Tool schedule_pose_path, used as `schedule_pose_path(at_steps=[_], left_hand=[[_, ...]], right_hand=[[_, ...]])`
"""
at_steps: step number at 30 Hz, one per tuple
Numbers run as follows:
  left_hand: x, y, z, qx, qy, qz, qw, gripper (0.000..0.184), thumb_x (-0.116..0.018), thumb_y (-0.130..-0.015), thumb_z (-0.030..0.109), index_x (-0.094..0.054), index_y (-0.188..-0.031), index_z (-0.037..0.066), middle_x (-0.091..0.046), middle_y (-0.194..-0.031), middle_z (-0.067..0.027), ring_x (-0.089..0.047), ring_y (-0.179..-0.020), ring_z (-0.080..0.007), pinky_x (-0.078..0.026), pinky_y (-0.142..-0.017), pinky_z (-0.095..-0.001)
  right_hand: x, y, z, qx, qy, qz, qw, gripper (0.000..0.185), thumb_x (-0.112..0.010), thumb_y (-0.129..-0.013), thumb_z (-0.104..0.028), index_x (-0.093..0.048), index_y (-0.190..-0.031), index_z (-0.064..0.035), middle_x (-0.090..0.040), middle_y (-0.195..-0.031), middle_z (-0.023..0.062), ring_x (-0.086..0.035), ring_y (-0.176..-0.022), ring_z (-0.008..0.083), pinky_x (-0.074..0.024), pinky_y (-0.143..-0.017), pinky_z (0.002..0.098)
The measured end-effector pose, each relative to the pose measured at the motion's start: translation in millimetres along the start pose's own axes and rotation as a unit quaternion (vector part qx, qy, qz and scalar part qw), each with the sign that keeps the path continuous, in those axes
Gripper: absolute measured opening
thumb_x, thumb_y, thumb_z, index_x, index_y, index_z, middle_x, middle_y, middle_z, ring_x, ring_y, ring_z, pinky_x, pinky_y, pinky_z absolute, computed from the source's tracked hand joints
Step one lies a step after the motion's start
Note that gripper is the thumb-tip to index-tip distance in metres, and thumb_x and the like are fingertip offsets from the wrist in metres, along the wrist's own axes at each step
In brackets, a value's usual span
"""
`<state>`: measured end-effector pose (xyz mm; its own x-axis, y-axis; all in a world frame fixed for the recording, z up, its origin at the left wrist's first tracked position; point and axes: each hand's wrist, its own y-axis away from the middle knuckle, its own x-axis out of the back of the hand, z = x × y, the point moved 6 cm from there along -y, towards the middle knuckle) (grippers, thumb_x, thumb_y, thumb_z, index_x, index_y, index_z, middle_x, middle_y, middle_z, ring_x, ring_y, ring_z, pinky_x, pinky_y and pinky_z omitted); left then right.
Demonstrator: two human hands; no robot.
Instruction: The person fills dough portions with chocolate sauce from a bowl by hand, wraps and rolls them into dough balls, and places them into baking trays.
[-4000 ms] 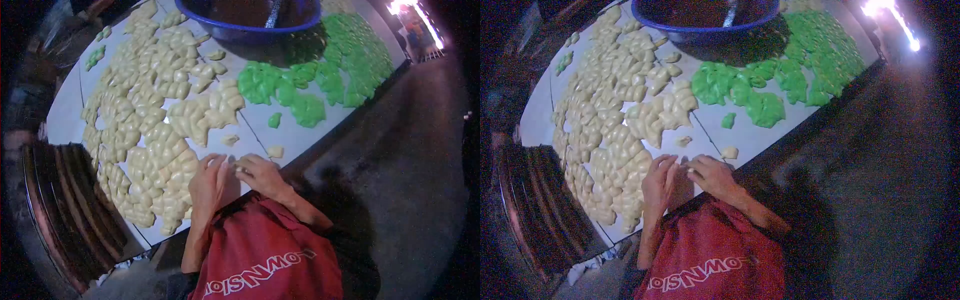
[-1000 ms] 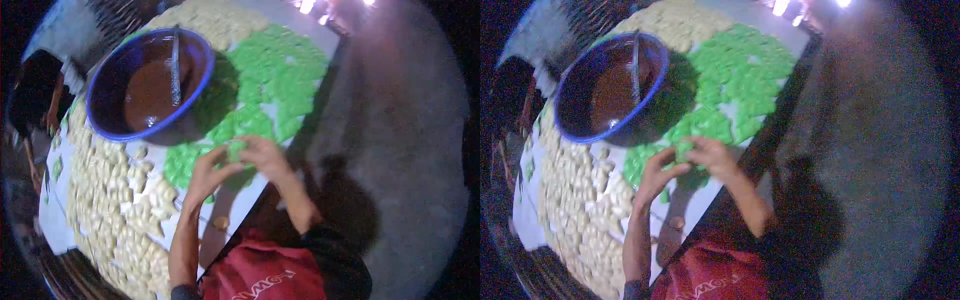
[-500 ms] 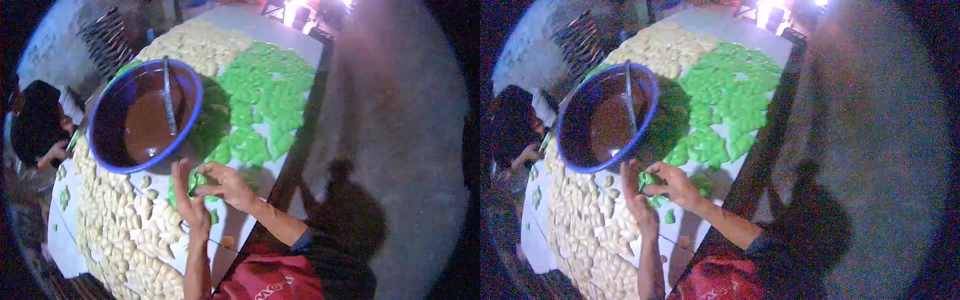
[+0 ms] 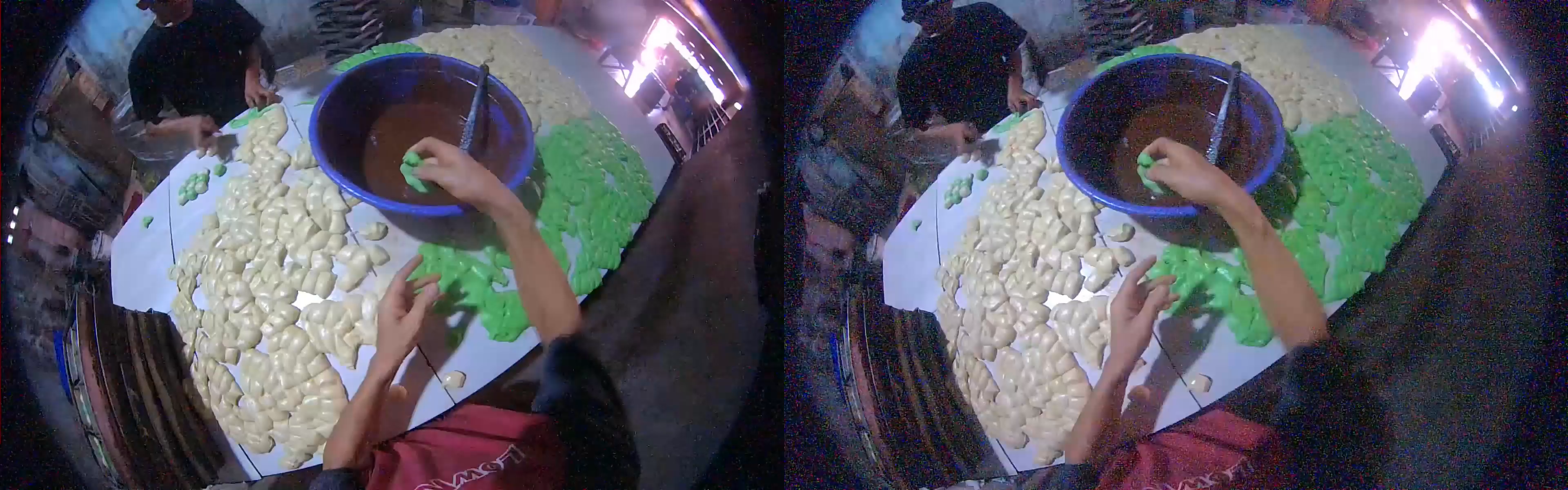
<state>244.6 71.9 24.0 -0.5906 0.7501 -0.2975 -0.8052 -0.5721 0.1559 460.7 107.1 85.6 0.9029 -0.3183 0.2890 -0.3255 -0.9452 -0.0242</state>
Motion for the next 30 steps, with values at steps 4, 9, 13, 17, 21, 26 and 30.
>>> schedule_pose_path(at_steps=[4, 9, 13, 17, 21, 26, 30], left_hand=[[43, 20, -6, 0.008, -0.001, 0.025, 1.000, 0.044, -0.061, -0.097, 0.016, -0.049, -0.135, -0.001, -0.063, -0.117, -0.0144, -0.064, -0.098, -0.0159, -0.050, -0.084, -0.0262], [73, 38, -11, 0.031, -0.027, 0.047, 0.998, 0.042, -0.062, -0.096, 0.017, -0.052, -0.133, 0.000, -0.064, -0.117, -0.0123, -0.064, -0.097, -0.0146, -0.051, -0.079, -0.0247], [73, 44, -2, 0.049, -0.022, 0.062, 0.997, 0.039, -0.061, -0.096, 0.016, -0.053, -0.130, -0.001, -0.065, -0.114, -0.0126, -0.062, -0.099, -0.0150, -0.051, -0.083, -0.0268], [72, 38, -12, 0.013, -0.045, 0.044, 0.998, 0.042, -0.063, -0.096, 0.022, -0.054, -0.131, 0.001, -0.066, -0.112, -0.0105, -0.062, -0.089, -0.0113, -0.051, -0.070, -0.0244], [68, 26, -8, -0.004, -0.062, 0.017, 0.998, 0.044, -0.061, -0.096, 0.025, -0.054, -0.131, 0.000, -0.067, -0.107, -0.0112, -0.063, -0.083, -0.0108, -0.050, -0.067, -0.0243], [41, -5, 7, -0.007, 0.018, 0.005, 1.000, 0.046, -0.058, -0.098, 0.030, -0.052, -0.133, 0.001, -0.063, -0.121, -0.0110, -0.062, -0.102, -0.0187, -0.052, -0.084, -0.0331], [22, -7, 10, -0.002, 0.207, -0.005, 0.978, 0.049, -0.050, -0.100, 0.040, -0.053, -0.131, 0.002, -0.061, -0.123, -0.0088, -0.057, -0.115, -0.0203, -0.049, -0.094, -0.0375]], right_hand=[[-22, -58, 55, -0.071, 0.345, -0.156, 0.923, 0.037, -0.058, -0.086, -0.024, -0.058, -0.116, -0.0025, -0.065, -0.109, 0.0155, -0.062, -0.101, 0.0263, -0.0474, -0.088, 0.0390], [-41, -68, 111, -0.125, 0.332, -0.279, 0.892, 0.047, -0.065, -0.072, -0.020, -0.061, -0.115, -0.0015, -0.067, -0.109, 0.0196, -0.065, -0.097, 0.0298, -0.0503, -0.079, 0.0452], [-39, -75, 116, -0.100, 0.353, -0.274, 0.889, 0.048, -0.064, -0.077, -0.024, -0.061, -0.120, -0.0015, -0.067, -0.110, 0.0174, -0.063, -0.099, 0.0290, -0.0494, -0.083, 0.0419], [-24, -76, 99, -0.067, 0.259, -0.198, 0.943, 0.037, -0.062, -0.086, -0.028, -0.067, -0.112, -0.0030, -0.069, -0.105, 0.0120, -0.063, -0.093, 0.0233, -0.0496, -0.080, 0.0372], [-19, -29, 26, -0.074, 0.058, -0.057, 0.994, 0.027, -0.060, -0.091, -0.027, -0.066, -0.102, -0.0030, -0.066, -0.089, 0.0025, -0.058, -0.079, 0.0122, -0.0476, -0.068, 0.0303], [-39, 26, -25, -0.061, -0.292, 0.032, 0.954, 0.020, -0.056, -0.097, -0.021, -0.057, -0.112, -0.0059, -0.064, -0.094, 0.0033, -0.065, -0.085, 0.0119, -0.0550, -0.075, 0.0272], [-79, 72, -15, -0.064, -0.395, 0.037, 0.916, 0.017, -0.055, -0.098, -0.016, -0.055, -0.112, -0.0060, -0.064, -0.098, 0.0022, -0.065, -0.085, 0.0107, -0.0555, -0.073, 0.0253]])
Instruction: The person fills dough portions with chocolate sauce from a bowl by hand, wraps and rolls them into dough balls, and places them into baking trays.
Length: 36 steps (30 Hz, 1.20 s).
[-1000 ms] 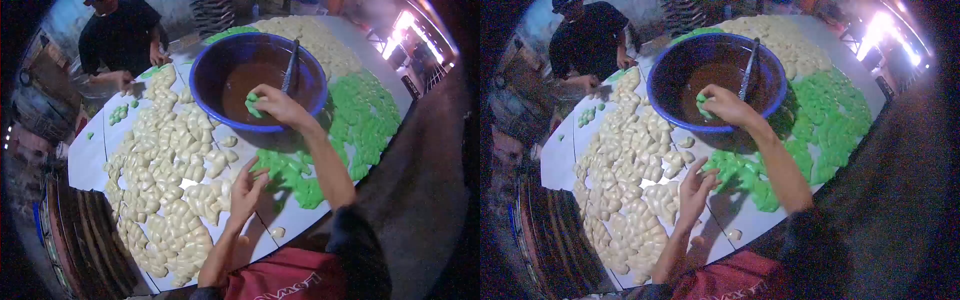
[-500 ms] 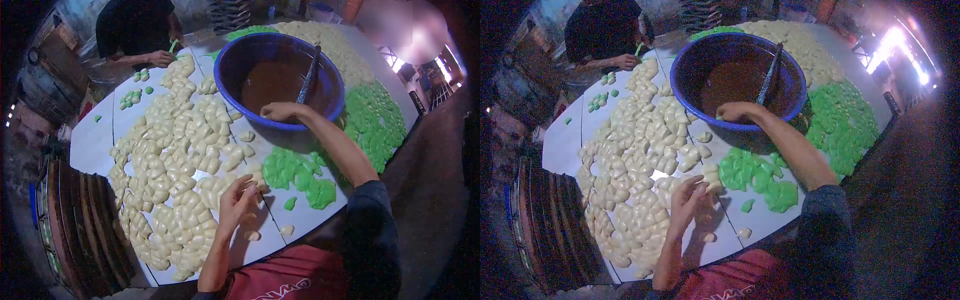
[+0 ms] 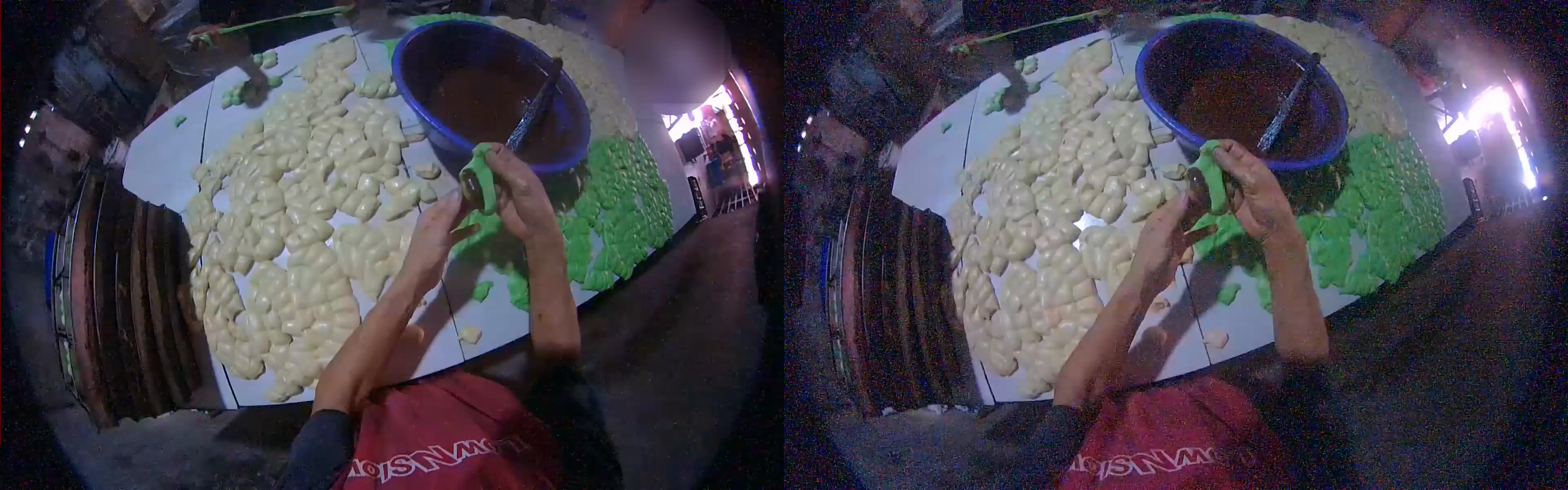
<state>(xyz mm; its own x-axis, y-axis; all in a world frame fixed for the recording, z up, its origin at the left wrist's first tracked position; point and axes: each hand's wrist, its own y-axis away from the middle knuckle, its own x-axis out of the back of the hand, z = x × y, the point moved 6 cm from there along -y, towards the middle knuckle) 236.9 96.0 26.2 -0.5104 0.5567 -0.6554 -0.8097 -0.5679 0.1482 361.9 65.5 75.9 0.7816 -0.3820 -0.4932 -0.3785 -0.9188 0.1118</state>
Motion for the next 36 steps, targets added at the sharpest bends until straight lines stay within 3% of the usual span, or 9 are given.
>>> schedule_pose_path(at_steps=[6, 9, 11, 13, 14, 20, 23, 27, 36], left_hand=[[39, 41, -10, 0.015, 0.034, 0.074, 0.997, 0.027, -0.060, -0.096, 0.025, -0.063, -0.108, 0.001, -0.068, -0.098, -0.0059, -0.066, -0.088, -0.0139, -0.052, -0.086, -0.0304], [67, 51, -6, -0.004, -0.033, 0.122, 0.992, 0.027, -0.063, -0.094, 0.022, -0.063, -0.109, -0.001, -0.068, -0.099, -0.0074, -0.066, -0.085, -0.0143, -0.053, -0.078, -0.0270], [68, 58, 4, -0.014, -0.084, 0.154, 0.984, 0.029, -0.065, -0.094, 0.021, -0.065, -0.108, -0.004, -0.068, -0.093, -0.0072, -0.064, -0.079, -0.0123, -0.052, -0.072, -0.0236], [71, 63, 4, -0.028, -0.105, 0.156, 0.982, 0.030, -0.065, -0.093, 0.021, -0.067, -0.108, -0.005, -0.069, -0.089, -0.0061, -0.063, -0.079, -0.0108, -0.051, -0.072, -0.0229], [74, 64, 1, -0.006, -0.116, 0.140, 0.983, 0.034, -0.068, -0.092, 0.023, -0.066, -0.114, -0.003, -0.069, -0.097, -0.0086, -0.065, -0.089, -0.0137, -0.053, -0.081, -0.0269], [69, 76, 10, -0.037, -0.159, 0.127, 0.978, 0.039, -0.070, -0.090, 0.025, -0.065, -0.117, -0.004, -0.069, -0.100, -0.0066, -0.063, -0.091, -0.0128, -0.051, -0.079, -0.0261], [72, 75, 9, 0.033, -0.161, 0.104, 0.981, 0.039, -0.069, -0.091, 0.027, -0.066, -0.116, -0.003, -0.069, -0.101, -0.0079, -0.064, -0.087, -0.0130, -0.052, -0.076, -0.0267], [79, 80, 15, 0.093, -0.156, 0.082, 0.980, 0.040, -0.071, -0.089, 0.030, -0.067, -0.113, -0.001, -0.069, -0.094, -0.0065, -0.064, -0.080, -0.0129, -0.052, -0.069, -0.0263], [60, 104, 29, 0.035, -0.142, 0.086, 0.986, 0.034, -0.070, -0.089, 0.018, -0.065, -0.115, -0.003, -0.069, -0.099, -0.0082, -0.066, -0.086, -0.0137, -0.056, -0.071, -0.0264]], right_hand=[[0, 51, 56, -0.012, -0.062, 0.028, 0.998, 0.025, -0.058, -0.094, -0.013, -0.053, -0.117, -0.0037, -0.061, -0.105, 0.0033, -0.062, -0.091, 0.0113, -0.0534, -0.077, 0.0272], [-16, 78, 64, -0.023, 0.130, 0.061, 0.989, 0.038, -0.062, -0.088, -0.009, -0.051, -0.124, -0.0015, -0.060, -0.112, 0.0070, -0.061, -0.097, 0.0123, -0.0530, -0.082, 0.0287], [-18, 83, 81, 0.079, 0.305, 0.048, 0.948, 0.053, -0.068, -0.082, -0.004, -0.048, -0.132, -0.0027, -0.060, -0.118, 0.0105, -0.061, -0.105, 0.0205, -0.0505, -0.090, 0.0330], [-54, 96, 65, 0.265, 0.580, 0.069, 0.767, 0.049, -0.070, -0.081, -0.006, -0.055, -0.128, -0.0034, -0.061, -0.115, 0.0122, -0.061, -0.107, 0.0277, -0.0487, -0.092, 0.0350], [-54, 97, 71, 0.267, 0.569, 0.078, 0.774, 0.046, -0.070, -0.082, -0.006, -0.057, -0.126, -0.0035, -0.061, -0.114, 0.0128, -0.061, -0.105, 0.0285, -0.0487, -0.091, 0.0349], [-49, 95, 88, 0.254, 0.524, 0.131, 0.802, 0.029, -0.068, -0.086, -0.009, -0.065, -0.114, -0.0030, -0.064, -0.096, 0.0091, -0.060, -0.087, 0.0210, -0.0488, -0.077, 0.0298], [-41, 90, 115, 0.044, 0.149, 0.125, 0.980, 0.023, -0.068, -0.088, -0.012, -0.065, -0.108, -0.0009, -0.064, -0.090, 0.0041, -0.059, -0.084, 0.0127, -0.0474, -0.076, 0.0258], [-39, 99, 117, 0.009, 0.227, 0.095, 0.969, 0.028, -0.069, -0.089, -0.014, -0.062, -0.112, 0.0009, -0.065, -0.092, 0.0034, -0.059, -0.087, 0.0106, -0.0474, -0.074, 0.0244], [-49, 113, 104, 0.345, 0.421, 0.041, 0.838, 0.036, -0.068, -0.086, -0.004, -0.059, -0.122, -0.0047, -0.060, -0.117, 0.0148, -0.060, -0.102, 0.0206, -0.0508, -0.083, 0.0322]])
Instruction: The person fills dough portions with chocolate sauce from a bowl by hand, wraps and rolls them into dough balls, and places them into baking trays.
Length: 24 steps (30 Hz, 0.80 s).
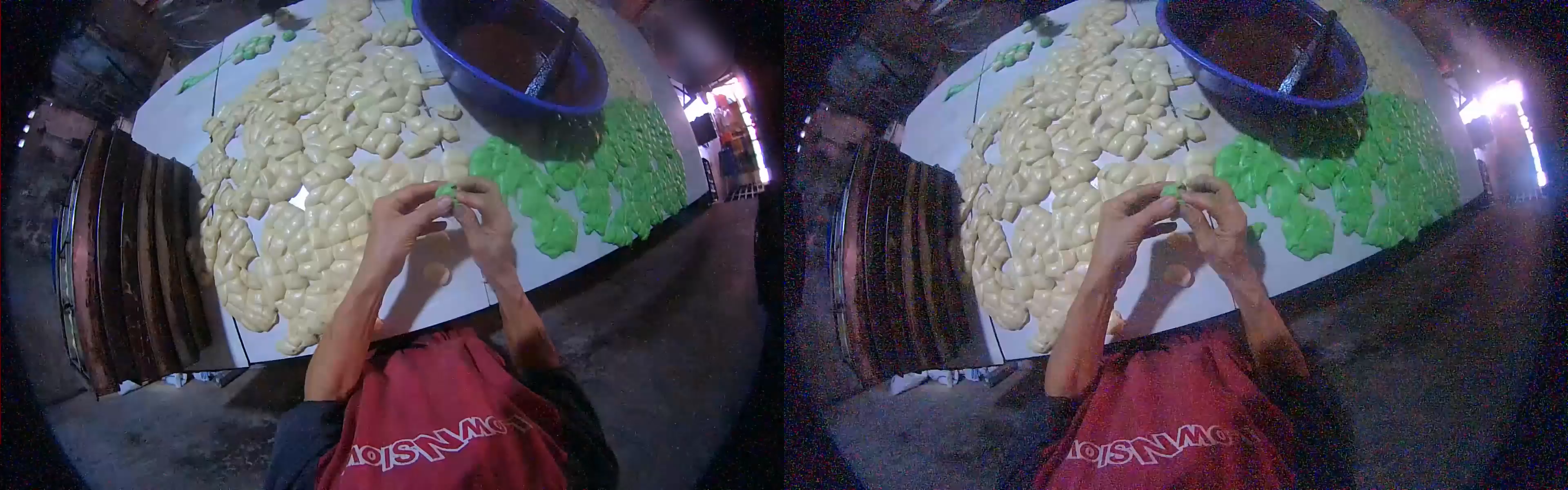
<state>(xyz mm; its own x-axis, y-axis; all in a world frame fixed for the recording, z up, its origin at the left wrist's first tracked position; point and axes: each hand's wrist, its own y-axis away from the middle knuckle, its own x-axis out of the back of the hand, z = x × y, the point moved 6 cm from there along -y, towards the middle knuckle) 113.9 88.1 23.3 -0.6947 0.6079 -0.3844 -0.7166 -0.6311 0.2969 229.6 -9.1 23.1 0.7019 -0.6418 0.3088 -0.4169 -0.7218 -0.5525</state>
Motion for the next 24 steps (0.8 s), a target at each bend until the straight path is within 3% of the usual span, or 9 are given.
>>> schedule_pose_path(at_steps=[4, 7, 8, 11, 12, 15, 20, 21, 24], left_hand=[[1, -1, -2, -0.027, -0.035, -0.013, 0.999, 0.028, -0.063, -0.090, 0.011, -0.066, -0.115, -0.001, -0.069, -0.098, -0.0070, -0.065, -0.084, -0.0116, -0.056, -0.071, -0.0254], [-1, -1, -11, -0.056, -0.068, -0.042, 0.995, 0.029, -0.059, -0.093, 0.011, -0.065, -0.118, -0.002, -0.068, -0.103, -0.0079, -0.064, -0.088, -0.0119, -0.056, -0.076, -0.0275], [-2, 0, -15, -0.064, -0.083, -0.054, 0.993, 0.030, -0.057, -0.094, 0.012, -0.064, -0.119, -0.002, -0.067, -0.105, -0.0086, -0.064, -0.090, -0.0123, -0.056, -0.078, -0.0285], [-8, 8, -19, -0.065, -0.130, -0.068, 0.987, 0.032, -0.062, -0.092, 0.012, -0.063, -0.121, -0.003, -0.068, -0.103, -0.0085, -0.064, -0.086, -0.0109, -0.054, -0.075, -0.0264], [-7, 11, -21, -0.065, -0.160, -0.074, 0.982, 0.032, -0.065, -0.091, 0.012, -0.063, -0.120, -0.003, -0.069, -0.100, -0.0080, -0.064, -0.084, -0.0106, -0.053, -0.072, -0.0257], [2, 11, -31, -0.056, -0.209, -0.018, 0.976, 0.028, -0.072, -0.087, 0.012, -0.068, -0.110, -0.002, -0.070, -0.086, -0.0053, -0.063, -0.074, -0.0090, -0.051, -0.063, -0.0227], [18, 21, -50, 0.006, -0.194, -0.011, 0.981, 0.026, -0.065, -0.093, 0.020, -0.070, -0.106, -0.003, -0.070, -0.090, -0.0056, -0.063, -0.081, -0.0091, -0.052, -0.070, -0.0246], [18, 25, -52, 0.007, -0.191, -0.021, 0.981, 0.028, -0.064, -0.094, 0.022, -0.070, -0.107, -0.003, -0.070, -0.091, -0.0054, -0.063, -0.083, -0.0097, -0.052, -0.071, -0.0254], [21, 42, -37, -0.028, -0.354, 0.037, 0.934, 0.039, -0.063, -0.094, 0.027, -0.062, -0.122, 0.000, -0.070, -0.103, -0.0124, -0.068, -0.091, -0.0200, -0.053, -0.077, -0.0308]], right_hand=[[-12, 7, -3, -0.109, -0.172, 0.139, 0.969, 0.029, -0.063, -0.090, -0.005, -0.056, -0.118, -0.0018, -0.061, -0.112, 0.0156, -0.061, -0.102, 0.0252, -0.0493, -0.086, 0.0353], [-6, 7, -7, -0.078, 0.091, 0.074, 0.990, 0.022, -0.064, -0.091, -0.007, -0.058, -0.111, -0.0015, -0.061, -0.108, 0.0170, -0.062, -0.096, 0.0268, -0.0499, -0.083, 0.0354], [-6, 7, -11, -0.031, 0.090, 0.116, 0.989, 0.017, -0.065, -0.091, -0.011, -0.060, -0.105, -0.0020, -0.063, -0.096, 0.0146, -0.063, -0.083, 0.0253, -0.0509, -0.073, 0.0347], [-3, 16, -4, -0.133, 0.029, 0.106, 0.985, 0.015, -0.067, -0.091, -0.014, -0.062, -0.098, -0.0024, -0.062, -0.083, 0.0105, -0.060, -0.069, 0.0221, -0.0487, -0.062, 0.0340], [-1, 16, -5, -0.099, 0.022, 0.108, 0.989, 0.016, -0.069, -0.090, -0.016, -0.062, -0.096, -0.0031, -0.060, -0.076, 0.0082, -0.056, -0.062, 0.0199, -0.0454, -0.056, 0.0330], [-8, 27, 21, -0.306, 0.014, 0.011, 0.952, 0.016, -0.070, -0.090, -0.017, -0.062, -0.094, -0.0036, -0.060, -0.076, 0.0090, -0.055, -0.062, 0.0193, -0.0447, -0.057, 0.0326], [0, 48, -27, -0.178, 0.019, -0.102, 0.978, 0.028, -0.072, -0.084, -0.014, -0.063, -0.109, -0.0055, -0.063, -0.111, 0.0120, -0.065, -0.096, 0.0258, -0.0541, -0.077, 0.0330], [0, 55, -27, -0.162, 0.022, -0.113, 0.980, 0.025, -0.071, -0.085, -0.011, -0.065, -0.109, -0.0061, -0.064, -0.110, 0.0114, -0.067, -0.094, 0.0248, -0.0540, -0.077, 0.0332], [-3, 89, 4, -0.316, -0.011, -0.089, 0.944, 0.023, -0.067, -0.088, -0.014, -0.066, -0.110, -0.0048, -0.067, -0.101, 0.0138, -0.068, -0.086, 0.0205, -0.0537, -0.074, 0.0309]])
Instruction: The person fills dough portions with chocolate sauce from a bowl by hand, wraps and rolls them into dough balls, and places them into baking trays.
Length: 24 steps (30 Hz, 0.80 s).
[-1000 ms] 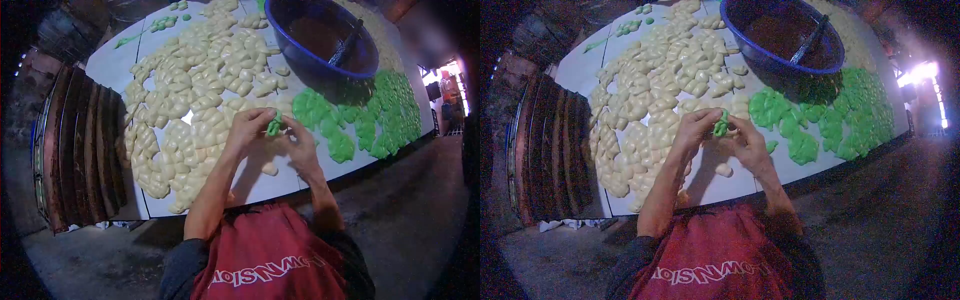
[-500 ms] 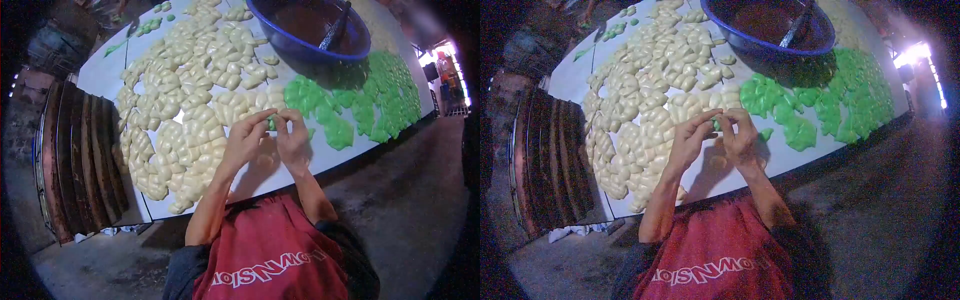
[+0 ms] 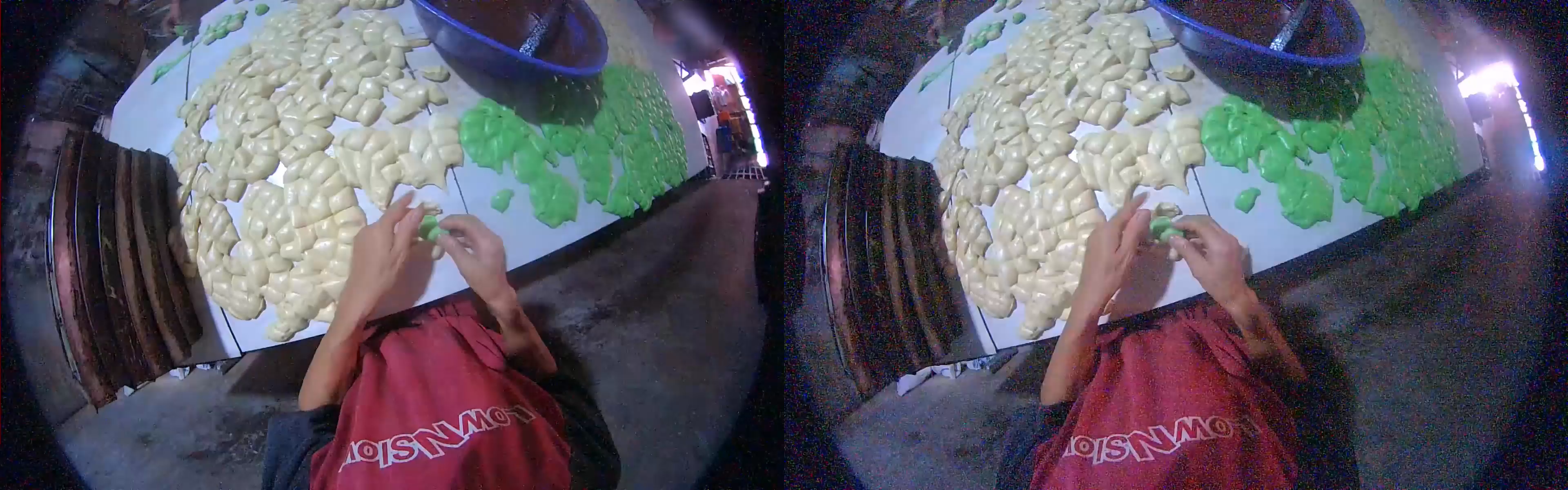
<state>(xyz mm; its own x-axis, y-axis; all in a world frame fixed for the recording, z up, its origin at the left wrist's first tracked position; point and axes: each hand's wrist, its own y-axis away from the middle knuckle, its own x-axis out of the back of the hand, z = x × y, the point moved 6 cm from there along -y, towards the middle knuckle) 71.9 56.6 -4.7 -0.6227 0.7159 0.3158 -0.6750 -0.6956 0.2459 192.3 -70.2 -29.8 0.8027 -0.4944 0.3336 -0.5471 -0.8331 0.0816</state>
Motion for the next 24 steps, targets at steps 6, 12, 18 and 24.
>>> schedule_pose_path(at_steps=[6, 12, 18, 24], left_hand=[[-17, 21, -26, -0.035, -0.105, -0.050, 0.993, 0.045, -0.071, -0.082, 0.027, -0.062, -0.119, 0.001, -0.067, -0.107, -0.0196, -0.067, -0.090, -0.0335, -0.053, -0.079, -0.0378], [-21, 31, -29, 0.019, -0.112, -0.043, 0.993, 0.040, -0.073, -0.081, 0.027, -0.065, -0.111, 0.002, -0.068, -0.099, -0.0182, -0.066, -0.088, -0.0336, -0.052, -0.077, -0.0393], [7, 25, -14, 0.044, -0.101, -0.034, 0.993, 0.041, -0.075, -0.081, 0.026, -0.065, -0.114, 0.003, -0.069, -0.103, -0.0169, -0.069, -0.090, -0.0280, -0.054, -0.078, -0.0352], [20, -21, 12, -0.093, -0.159, 0.050, 0.982, 0.034, -0.073, -0.085, 0.023, -0.066, -0.113, 0.006, -0.069, -0.104, -0.0135, -0.068, -0.081, -0.0231, -0.052, -0.065, -0.0340]], right_hand=[[-3, 0, 14, -0.113, 0.017, -0.055, 0.992, 0.023, -0.055, -0.095, -0.018, -0.065, -0.112, -0.0050, -0.070, -0.095, 0.0149, -0.069, -0.083, 0.0241, -0.0525, -0.074, 0.0335], [-5, 6, 8, -0.008, 0.173, -0.074, 0.982, 0.024, -0.057, -0.094, -0.024, -0.067, -0.108, -0.0070, -0.067, -0.101, 0.0139, -0.067, -0.086, 0.0314, -0.0521, -0.075, 0.0392], [25, -33, -18, 0.000, 0.219, 0.070, 0.973, 0.029, -0.063, -0.091, -0.028, -0.065, -0.111, -0.0082, -0.066, -0.101, 0.0132, -0.066, -0.085, 0.0326, -0.0515, -0.074, 0.0418], [45, -100, -17, 0.077, 0.282, 0.119, 0.949, 0.027, -0.061, -0.090, -0.024, -0.063, -0.113, -0.0081, -0.064, -0.106, 0.0132, -0.065, -0.087, 0.0343, -0.0519, -0.074, 0.0434]])
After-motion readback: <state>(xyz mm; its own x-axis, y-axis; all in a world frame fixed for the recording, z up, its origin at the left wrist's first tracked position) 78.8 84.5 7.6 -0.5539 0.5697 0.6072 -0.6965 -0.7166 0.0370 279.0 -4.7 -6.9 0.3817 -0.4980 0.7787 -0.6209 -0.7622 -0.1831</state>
